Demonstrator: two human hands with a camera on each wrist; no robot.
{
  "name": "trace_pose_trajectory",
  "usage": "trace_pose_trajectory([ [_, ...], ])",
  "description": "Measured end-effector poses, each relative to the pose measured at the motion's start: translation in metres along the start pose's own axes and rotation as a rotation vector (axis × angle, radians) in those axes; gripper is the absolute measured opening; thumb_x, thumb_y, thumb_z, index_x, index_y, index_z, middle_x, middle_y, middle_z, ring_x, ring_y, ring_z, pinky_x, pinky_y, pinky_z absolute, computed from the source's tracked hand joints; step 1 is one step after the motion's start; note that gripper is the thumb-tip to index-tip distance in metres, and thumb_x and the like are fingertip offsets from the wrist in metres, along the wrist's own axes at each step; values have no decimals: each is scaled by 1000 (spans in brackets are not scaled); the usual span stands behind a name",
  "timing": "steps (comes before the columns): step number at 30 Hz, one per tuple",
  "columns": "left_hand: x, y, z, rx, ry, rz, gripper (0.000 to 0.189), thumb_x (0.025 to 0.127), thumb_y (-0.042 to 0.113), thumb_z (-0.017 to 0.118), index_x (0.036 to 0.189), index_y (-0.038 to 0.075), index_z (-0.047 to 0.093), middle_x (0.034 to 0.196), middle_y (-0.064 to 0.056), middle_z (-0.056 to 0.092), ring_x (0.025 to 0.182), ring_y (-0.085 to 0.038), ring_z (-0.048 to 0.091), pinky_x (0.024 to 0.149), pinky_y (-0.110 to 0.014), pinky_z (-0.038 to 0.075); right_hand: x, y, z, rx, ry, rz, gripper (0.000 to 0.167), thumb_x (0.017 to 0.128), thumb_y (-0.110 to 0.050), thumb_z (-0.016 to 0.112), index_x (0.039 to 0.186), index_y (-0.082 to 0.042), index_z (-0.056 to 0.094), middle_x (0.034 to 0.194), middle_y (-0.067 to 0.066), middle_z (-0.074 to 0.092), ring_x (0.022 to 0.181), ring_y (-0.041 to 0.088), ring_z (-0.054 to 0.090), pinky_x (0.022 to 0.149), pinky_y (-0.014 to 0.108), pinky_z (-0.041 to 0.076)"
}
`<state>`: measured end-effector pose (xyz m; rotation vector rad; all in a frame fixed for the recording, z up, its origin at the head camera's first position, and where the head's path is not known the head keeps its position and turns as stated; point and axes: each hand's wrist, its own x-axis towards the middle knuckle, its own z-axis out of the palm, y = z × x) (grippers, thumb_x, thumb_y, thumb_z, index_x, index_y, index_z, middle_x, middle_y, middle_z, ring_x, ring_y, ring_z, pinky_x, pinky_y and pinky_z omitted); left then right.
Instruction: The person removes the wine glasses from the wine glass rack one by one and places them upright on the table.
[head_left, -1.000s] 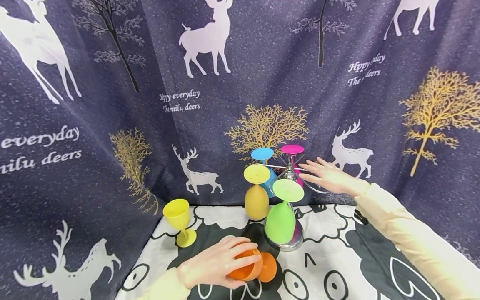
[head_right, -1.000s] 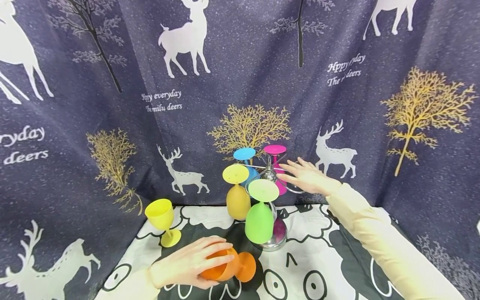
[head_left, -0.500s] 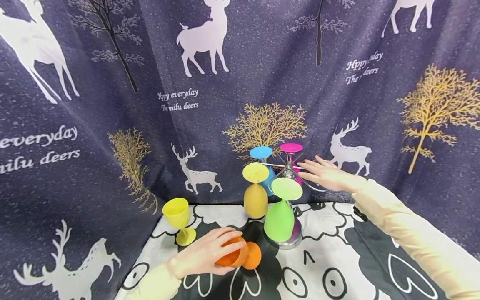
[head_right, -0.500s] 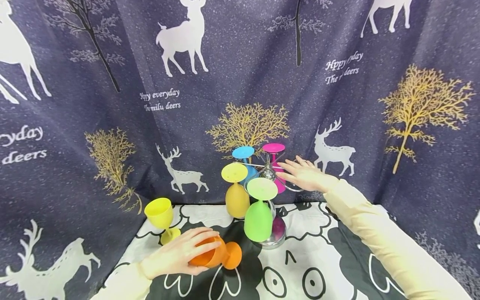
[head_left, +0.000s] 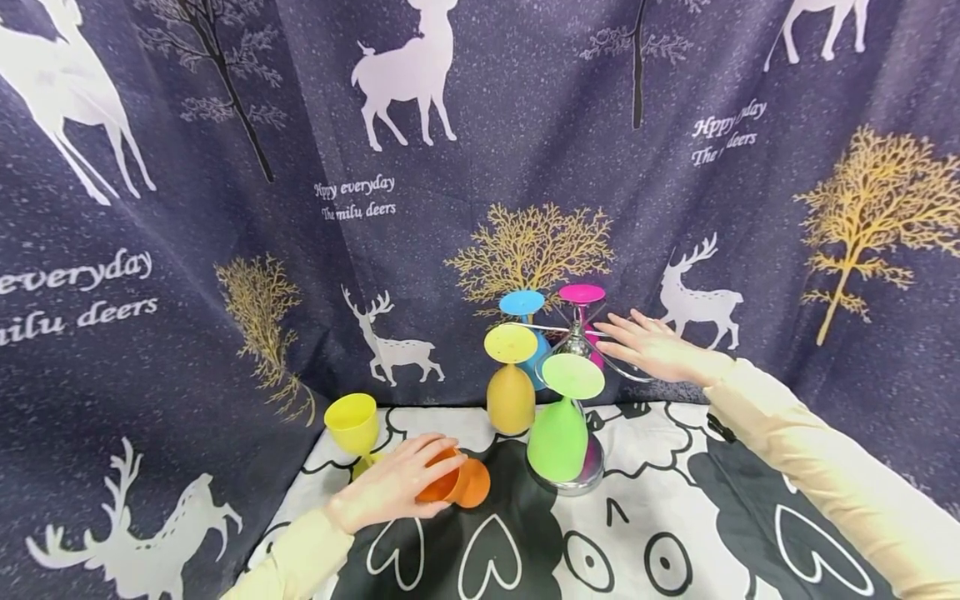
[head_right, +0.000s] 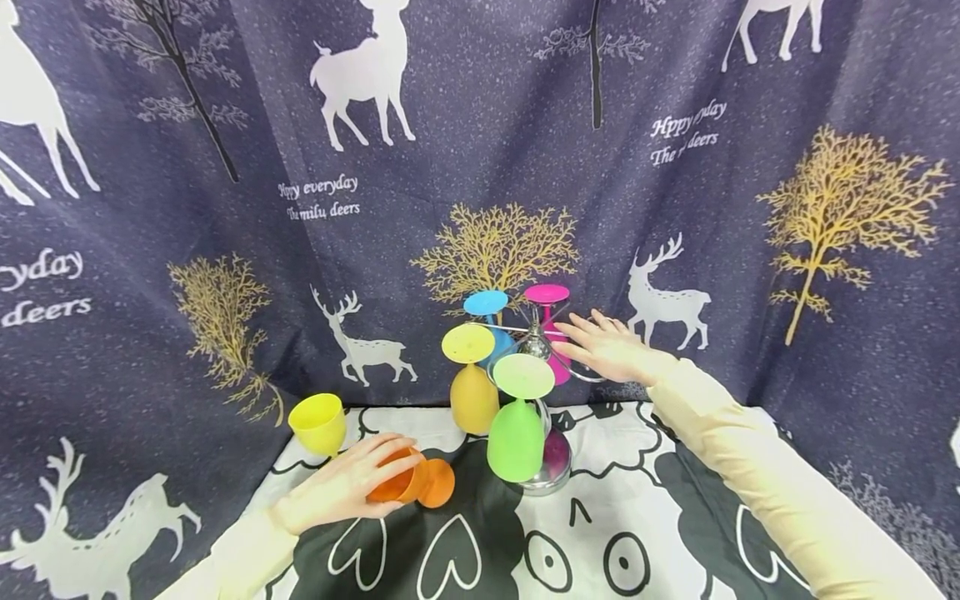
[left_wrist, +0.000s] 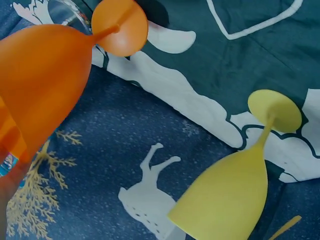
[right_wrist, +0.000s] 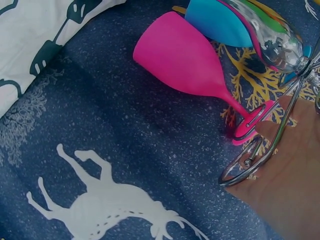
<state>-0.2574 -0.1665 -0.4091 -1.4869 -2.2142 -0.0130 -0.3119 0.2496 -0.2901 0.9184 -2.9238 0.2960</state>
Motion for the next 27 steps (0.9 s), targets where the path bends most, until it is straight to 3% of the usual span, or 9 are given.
trace_pose_trajectory([
  [5,0,-14,0,21,-14,-35,60,73,37,71,124,11,53,122,-11,47,111,-28,42,87,-44,39,-1,2,0,-22,13,-23,51,100,-32,30,141,-2,28,142,25,20,126,49,7,94,64,7],
  [11,1,-35,0,3,-22,-126,55,73,33,71,120,9,56,118,-10,50,106,-28,44,86,-42,40,-3,4,1,-136,40,-169,43,98,-19,36,138,-3,32,140,24,25,124,51,12,93,65,12],
  [14,0,-43,0,-13,-38,-170,53,75,34,70,120,9,57,116,-10,50,103,-27,45,83,-41,42,-4,6,3,-171,66,-247,48,97,-12,39,143,-13,26,139,24,27,123,53,15,92,66,15],
  [17,-2,-48,0,-25,-86,-218,54,77,36,69,122,9,56,115,-10,50,101,-26,44,81,-39,43,-5,9,4,-238,97,-341,65,92,-1,44,145,-26,16,137,24,30,120,56,19,89,67,19],
  [21,-5,-54,1,-56,-145,-296,55,79,39,65,124,9,54,115,-9,49,101,-26,44,82,-39,42,-4,7,4,-202,70,-265,54,95,-6,42,144,-14,23,138,25,27,121,55,17,90,67,16],
  [24,-8,-59,3,-70,-147,-331,54,79,38,66,123,7,55,113,-10,50,100,-27,45,83,-39,42,-3,4,3,-143,42,-167,43,98,-16,37,138,0,33,140,26,24,123,53,13,92,66,12],
  [27,-11,-63,4,-70,-130,-343,54,77,36,69,120,5,57,111,-13,51,98,-30,46,82,-41,42,-3,2,2,-148,44,-164,42,98,-16,36,137,1,34,139,26,24,123,53,12,92,66,12],
])
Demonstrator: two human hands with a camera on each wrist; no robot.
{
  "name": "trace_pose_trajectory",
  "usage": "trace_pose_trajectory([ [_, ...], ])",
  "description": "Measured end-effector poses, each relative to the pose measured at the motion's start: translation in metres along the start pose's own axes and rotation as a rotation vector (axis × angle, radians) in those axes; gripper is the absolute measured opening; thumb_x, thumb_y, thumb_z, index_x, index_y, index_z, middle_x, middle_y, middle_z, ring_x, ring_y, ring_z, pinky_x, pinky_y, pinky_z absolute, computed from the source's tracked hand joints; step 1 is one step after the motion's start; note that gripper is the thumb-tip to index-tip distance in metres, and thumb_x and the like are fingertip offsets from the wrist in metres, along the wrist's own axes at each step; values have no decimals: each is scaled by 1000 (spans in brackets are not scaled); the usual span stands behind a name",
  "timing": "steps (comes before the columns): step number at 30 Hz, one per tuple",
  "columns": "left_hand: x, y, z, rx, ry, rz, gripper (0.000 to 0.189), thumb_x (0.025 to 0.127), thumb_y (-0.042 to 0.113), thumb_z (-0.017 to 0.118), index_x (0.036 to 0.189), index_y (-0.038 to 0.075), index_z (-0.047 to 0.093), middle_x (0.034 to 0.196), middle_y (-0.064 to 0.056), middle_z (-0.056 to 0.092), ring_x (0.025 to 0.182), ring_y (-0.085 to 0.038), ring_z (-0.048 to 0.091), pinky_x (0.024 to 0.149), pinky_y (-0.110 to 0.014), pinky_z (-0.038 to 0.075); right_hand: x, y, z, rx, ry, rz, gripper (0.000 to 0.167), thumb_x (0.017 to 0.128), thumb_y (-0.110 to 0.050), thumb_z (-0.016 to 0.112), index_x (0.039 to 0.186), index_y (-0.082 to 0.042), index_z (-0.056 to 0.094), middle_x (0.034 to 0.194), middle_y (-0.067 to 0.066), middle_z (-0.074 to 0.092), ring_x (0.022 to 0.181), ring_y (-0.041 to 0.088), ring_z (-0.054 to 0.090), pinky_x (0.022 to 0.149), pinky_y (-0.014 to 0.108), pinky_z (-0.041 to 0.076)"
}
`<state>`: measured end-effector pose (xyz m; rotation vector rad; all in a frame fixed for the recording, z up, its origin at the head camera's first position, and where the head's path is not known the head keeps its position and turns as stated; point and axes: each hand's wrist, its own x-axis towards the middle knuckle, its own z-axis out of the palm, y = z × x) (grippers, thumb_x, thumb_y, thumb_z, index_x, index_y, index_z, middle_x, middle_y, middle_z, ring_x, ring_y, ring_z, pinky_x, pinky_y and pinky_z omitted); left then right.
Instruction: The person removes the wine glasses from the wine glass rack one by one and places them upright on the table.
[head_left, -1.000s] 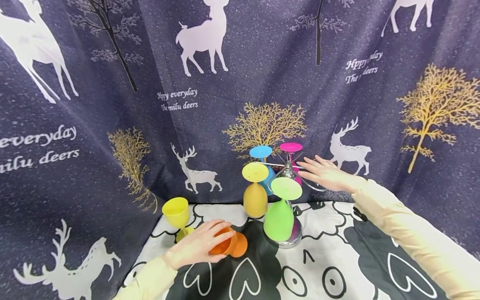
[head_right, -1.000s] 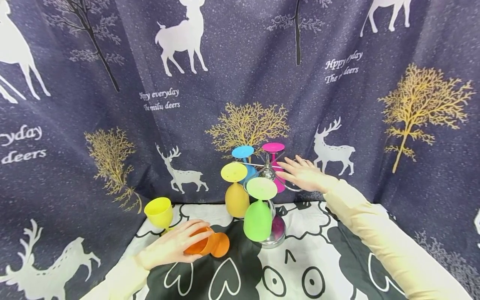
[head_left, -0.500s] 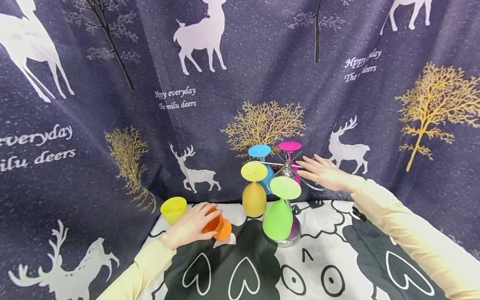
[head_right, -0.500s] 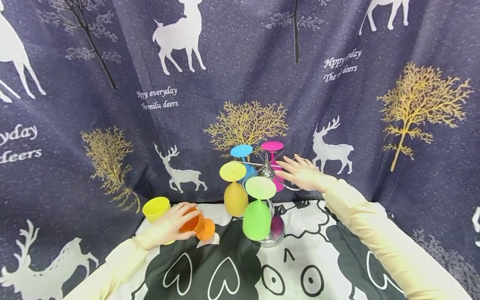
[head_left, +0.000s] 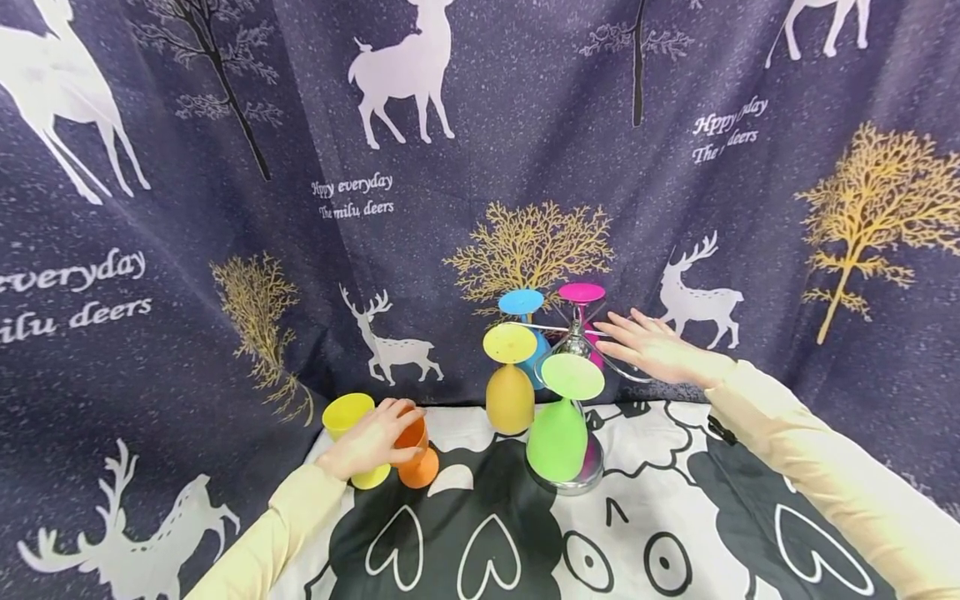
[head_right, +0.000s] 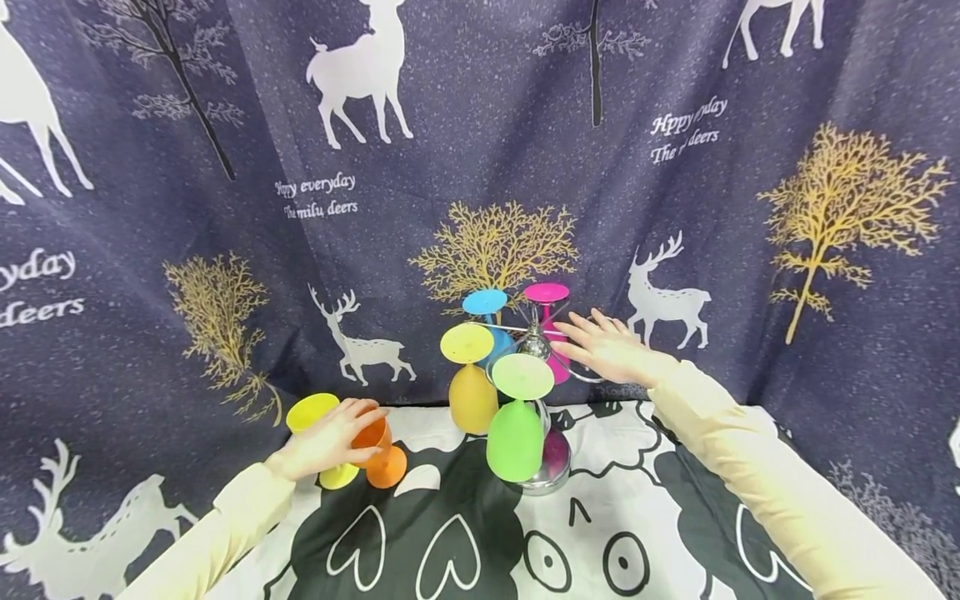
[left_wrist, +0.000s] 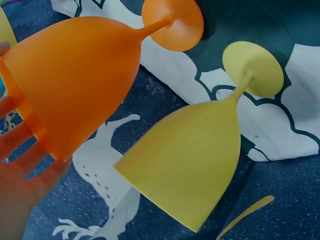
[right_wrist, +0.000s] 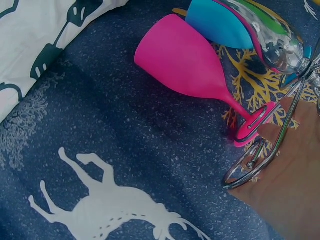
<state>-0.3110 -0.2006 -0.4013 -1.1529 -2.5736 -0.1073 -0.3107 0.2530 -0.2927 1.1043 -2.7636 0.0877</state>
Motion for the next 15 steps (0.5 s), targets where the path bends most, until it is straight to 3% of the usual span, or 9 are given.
trace_pose_trajectory([
  [9,1,-6,1,-11,-20,-43,53,76,36,69,117,4,59,103,-11,51,91,-29,47,79,-40,42,3,-1,0,112,-20,129,50,100,-31,30,140,-2,30,142,25,20,127,48,6,94,64,7],
  [15,2,-8,1,-19,-52,-84,52,77,37,68,116,4,58,104,-10,51,91,-28,46,79,-40,42,2,-1,1,99,-19,121,48,100,-28,31,140,-2,29,142,25,18,126,49,8,94,64,7],
])
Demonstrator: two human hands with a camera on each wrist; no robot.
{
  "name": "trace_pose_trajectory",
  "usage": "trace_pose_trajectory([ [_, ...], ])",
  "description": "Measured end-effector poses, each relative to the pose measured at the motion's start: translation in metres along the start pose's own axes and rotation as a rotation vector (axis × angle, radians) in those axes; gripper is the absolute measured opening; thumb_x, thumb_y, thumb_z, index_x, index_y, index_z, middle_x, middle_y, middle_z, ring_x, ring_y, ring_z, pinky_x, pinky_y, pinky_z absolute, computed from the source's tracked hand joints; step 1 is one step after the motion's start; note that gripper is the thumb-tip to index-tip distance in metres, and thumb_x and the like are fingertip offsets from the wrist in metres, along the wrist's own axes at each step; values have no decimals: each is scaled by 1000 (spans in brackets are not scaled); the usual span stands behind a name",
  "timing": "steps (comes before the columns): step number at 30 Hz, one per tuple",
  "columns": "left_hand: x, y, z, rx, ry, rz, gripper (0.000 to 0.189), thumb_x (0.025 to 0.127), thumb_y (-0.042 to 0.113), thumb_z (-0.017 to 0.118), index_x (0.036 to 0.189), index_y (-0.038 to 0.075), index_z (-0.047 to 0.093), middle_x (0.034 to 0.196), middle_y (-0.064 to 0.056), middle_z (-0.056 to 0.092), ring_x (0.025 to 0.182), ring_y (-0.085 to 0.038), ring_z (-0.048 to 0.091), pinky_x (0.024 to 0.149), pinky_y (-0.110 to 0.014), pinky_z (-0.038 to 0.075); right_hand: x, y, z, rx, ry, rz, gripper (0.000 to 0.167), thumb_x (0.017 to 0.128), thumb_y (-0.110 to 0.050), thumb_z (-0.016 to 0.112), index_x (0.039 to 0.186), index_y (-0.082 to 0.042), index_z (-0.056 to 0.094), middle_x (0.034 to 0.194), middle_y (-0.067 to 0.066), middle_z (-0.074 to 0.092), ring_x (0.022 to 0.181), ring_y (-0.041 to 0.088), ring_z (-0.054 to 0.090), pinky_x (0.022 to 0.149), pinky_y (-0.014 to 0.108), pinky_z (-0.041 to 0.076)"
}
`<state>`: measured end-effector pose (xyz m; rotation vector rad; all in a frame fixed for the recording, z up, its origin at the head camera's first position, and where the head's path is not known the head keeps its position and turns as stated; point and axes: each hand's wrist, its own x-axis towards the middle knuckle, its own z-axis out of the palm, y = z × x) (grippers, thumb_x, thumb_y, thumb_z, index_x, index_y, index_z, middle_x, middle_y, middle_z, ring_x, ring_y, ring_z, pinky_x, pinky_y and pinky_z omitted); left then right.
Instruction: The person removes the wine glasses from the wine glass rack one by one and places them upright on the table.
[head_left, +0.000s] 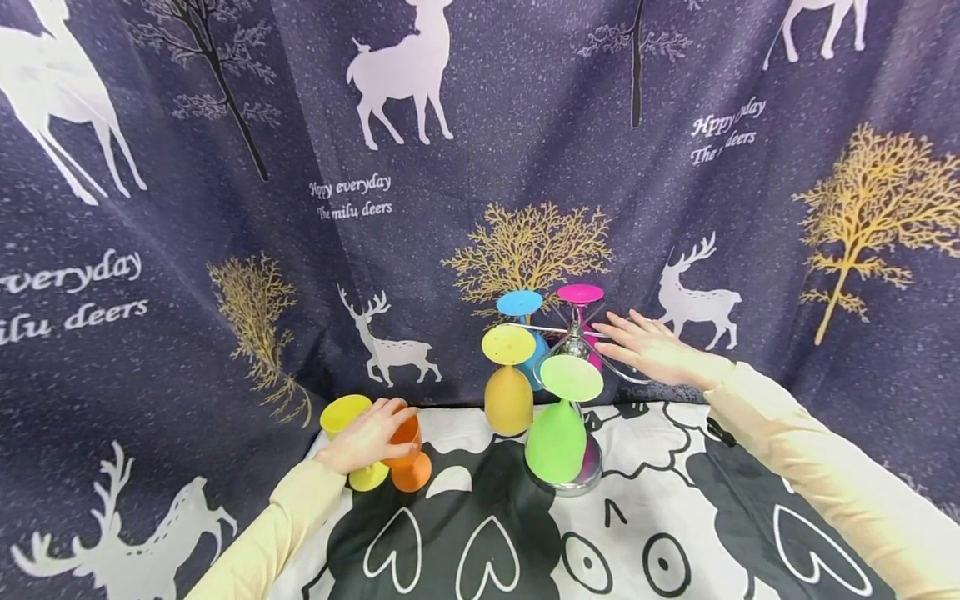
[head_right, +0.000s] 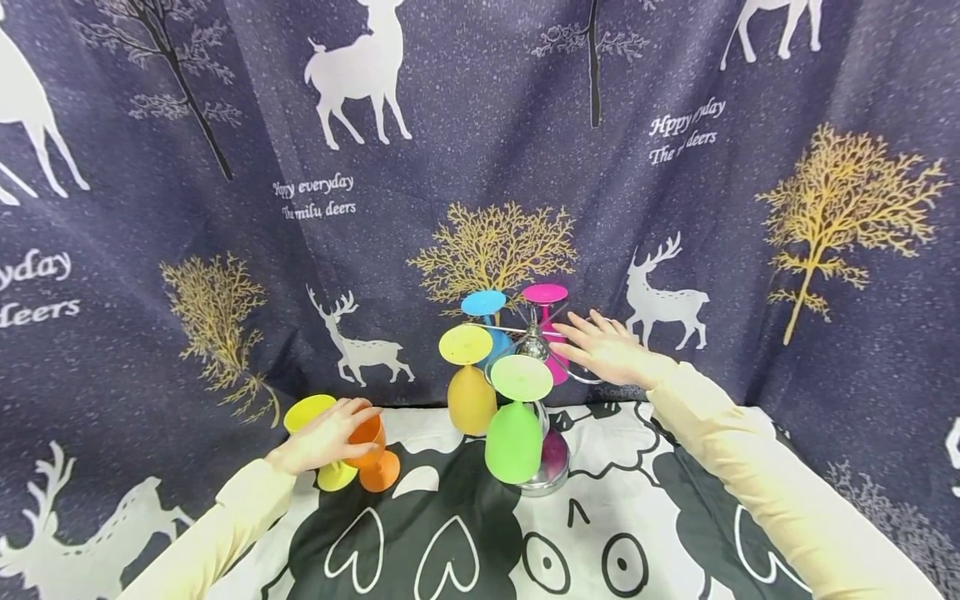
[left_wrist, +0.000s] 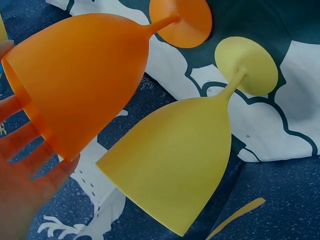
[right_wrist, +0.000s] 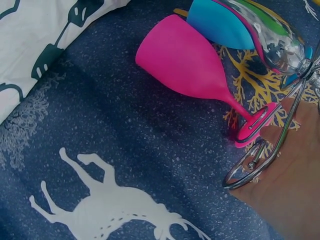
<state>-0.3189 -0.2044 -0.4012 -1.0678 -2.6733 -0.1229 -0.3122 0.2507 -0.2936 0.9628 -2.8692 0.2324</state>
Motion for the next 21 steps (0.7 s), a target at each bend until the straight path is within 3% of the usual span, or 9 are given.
trace_pose_trajectory([
  [9,3,-5,3,-19,-42,-49,54,78,40,67,118,4,58,105,-11,51,91,-29,47,79,-40,42,-3,2,2,-100,44,-128,42,97,-12,38,136,1,35,139,27,25,122,53,15,91,66,14],
  [16,7,-10,4,-53,-77,-101,54,81,36,66,121,2,54,112,-18,49,97,-35,48,79,-43,44,-6,4,1,-163,66,-209,44,95,-8,40,138,-10,33,139,23,28,121,54,18,90,67,17],
  [21,9,-14,5,-87,-126,-150,55,83,35,64,125,2,51,118,-21,47,103,-37,46,82,-45,43,-5,4,1,-173,77,-225,44,94,-6,41,137,-10,34,139,22,29,121,54,18,89,67,17],
])
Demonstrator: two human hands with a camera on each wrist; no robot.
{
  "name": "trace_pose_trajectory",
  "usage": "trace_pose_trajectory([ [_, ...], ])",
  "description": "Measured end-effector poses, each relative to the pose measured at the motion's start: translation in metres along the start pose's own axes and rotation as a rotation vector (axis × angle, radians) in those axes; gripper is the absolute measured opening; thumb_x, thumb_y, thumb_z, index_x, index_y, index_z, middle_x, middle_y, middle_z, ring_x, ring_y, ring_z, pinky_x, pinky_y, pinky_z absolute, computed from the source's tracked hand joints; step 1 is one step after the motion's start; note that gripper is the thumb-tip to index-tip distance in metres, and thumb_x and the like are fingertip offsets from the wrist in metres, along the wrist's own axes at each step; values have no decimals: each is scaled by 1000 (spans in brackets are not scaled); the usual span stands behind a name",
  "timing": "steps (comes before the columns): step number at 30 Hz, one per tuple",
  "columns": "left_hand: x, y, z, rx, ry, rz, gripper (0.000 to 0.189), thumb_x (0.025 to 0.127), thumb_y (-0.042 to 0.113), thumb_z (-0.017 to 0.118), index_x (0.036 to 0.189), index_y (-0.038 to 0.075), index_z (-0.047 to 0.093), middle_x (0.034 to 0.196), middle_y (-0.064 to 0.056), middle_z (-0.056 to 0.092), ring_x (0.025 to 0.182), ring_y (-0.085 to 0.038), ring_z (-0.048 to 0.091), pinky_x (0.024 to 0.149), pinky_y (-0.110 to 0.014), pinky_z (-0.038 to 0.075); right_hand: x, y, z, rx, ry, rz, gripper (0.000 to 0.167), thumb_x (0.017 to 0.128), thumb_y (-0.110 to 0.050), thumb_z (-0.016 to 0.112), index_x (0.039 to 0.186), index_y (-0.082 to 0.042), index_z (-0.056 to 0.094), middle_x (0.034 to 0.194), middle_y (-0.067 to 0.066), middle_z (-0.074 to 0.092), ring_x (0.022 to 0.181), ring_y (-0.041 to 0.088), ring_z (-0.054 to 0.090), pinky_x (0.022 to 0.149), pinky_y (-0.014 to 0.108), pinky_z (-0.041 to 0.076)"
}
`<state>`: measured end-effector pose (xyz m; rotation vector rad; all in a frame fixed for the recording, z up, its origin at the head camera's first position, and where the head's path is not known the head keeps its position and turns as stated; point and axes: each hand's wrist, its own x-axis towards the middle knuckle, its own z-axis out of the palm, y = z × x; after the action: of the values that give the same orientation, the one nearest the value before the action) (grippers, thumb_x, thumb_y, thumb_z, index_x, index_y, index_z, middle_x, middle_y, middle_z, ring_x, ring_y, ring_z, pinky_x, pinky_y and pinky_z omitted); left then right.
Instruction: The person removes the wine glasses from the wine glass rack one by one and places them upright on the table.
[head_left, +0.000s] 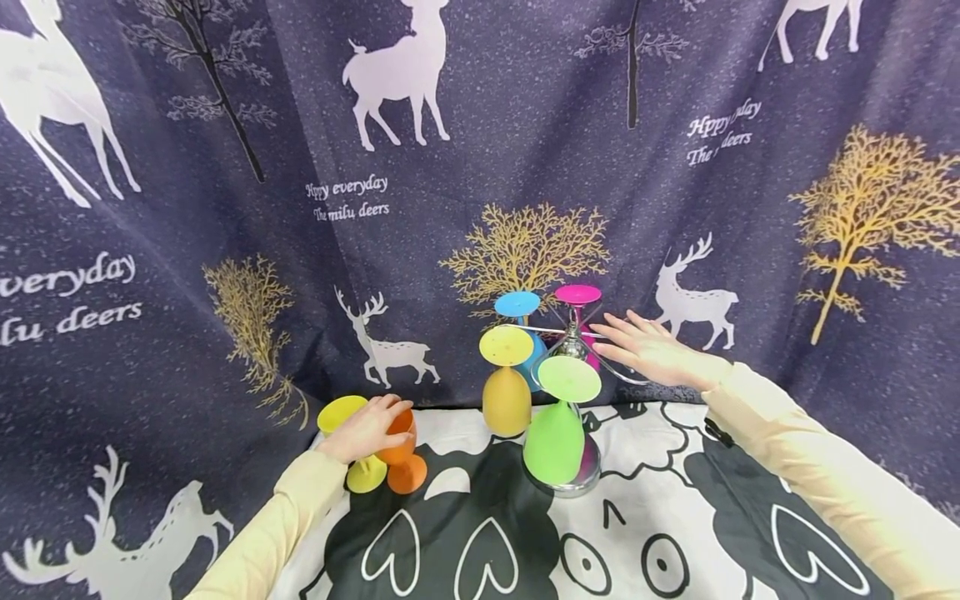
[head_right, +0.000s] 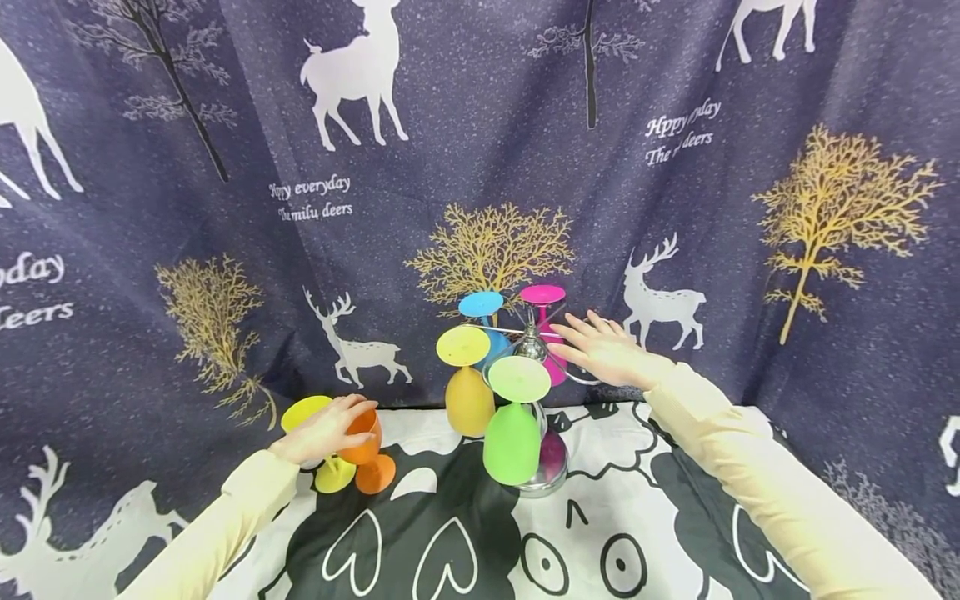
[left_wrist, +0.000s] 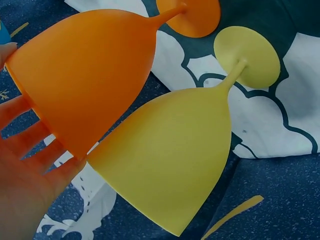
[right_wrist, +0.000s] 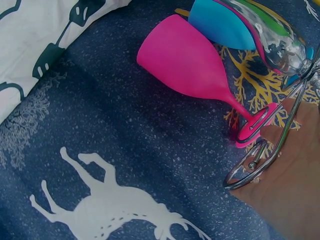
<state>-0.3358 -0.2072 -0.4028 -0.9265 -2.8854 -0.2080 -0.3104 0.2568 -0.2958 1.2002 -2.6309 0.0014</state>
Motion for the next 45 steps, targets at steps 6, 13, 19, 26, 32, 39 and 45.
trace_pose_trajectory([
  [6,4,0,-1,-31,-44,19,55,82,34,65,126,4,51,120,-20,46,106,-37,45,81,-44,43,0,1,1,-37,10,-31,45,91,-1,43,135,-9,34,137,22,31,120,55,20,88,67,19],
  [13,10,-1,-1,-60,-88,33,53,81,30,66,126,4,51,120,-18,45,108,-35,43,83,-43,42,0,0,0,-23,-4,-10,44,93,-3,41,136,-7,35,138,23,30,120,55,19,89,67,19],
  [19,17,-5,-1,-97,-92,23,51,82,24,64,125,2,50,121,-21,44,107,-36,43,85,-45,42,2,0,0,0,-26,26,42,95,-6,40,136,-5,34,140,22,27,122,53,16,90,66,17],
  [26,15,-11,7,-68,-49,73,47,89,22,56,126,-3,46,124,-25,41,113,-41,38,93,-51,30,5,-3,-2,75,-52,102,42,97,-11,38,136,2,33,140,26,24,123,52,13,92,66,13],
  [32,16,-11,9,-64,-51,62,47,89,23,55,128,-1,45,127,-25,39,118,-40,34,96,-53,25,5,-4,-3,88,-50,114,42,98,-13,37,137,0,33,140,25,25,124,52,13,93,65,13],
  [39,18,-9,6,-95,-89,18,51,88,24,57,130,-1,43,132,-26,35,123,-42,27,97,-56,19,0,-2,-3,-11,-14,-10,49,92,0,43,139,-11,32,138,24,29,120,55,19,89,67,19],
  [45,16,-5,-1,-94,-95,-1,61,87,37,57,134,1,40,135,-23,33,125,-40,25,100,-53,17,1,-3,-2,11,-5,-2,46,95,-6,40,139,-10,30,138,24,29,121,54,18,90,66,18],
])
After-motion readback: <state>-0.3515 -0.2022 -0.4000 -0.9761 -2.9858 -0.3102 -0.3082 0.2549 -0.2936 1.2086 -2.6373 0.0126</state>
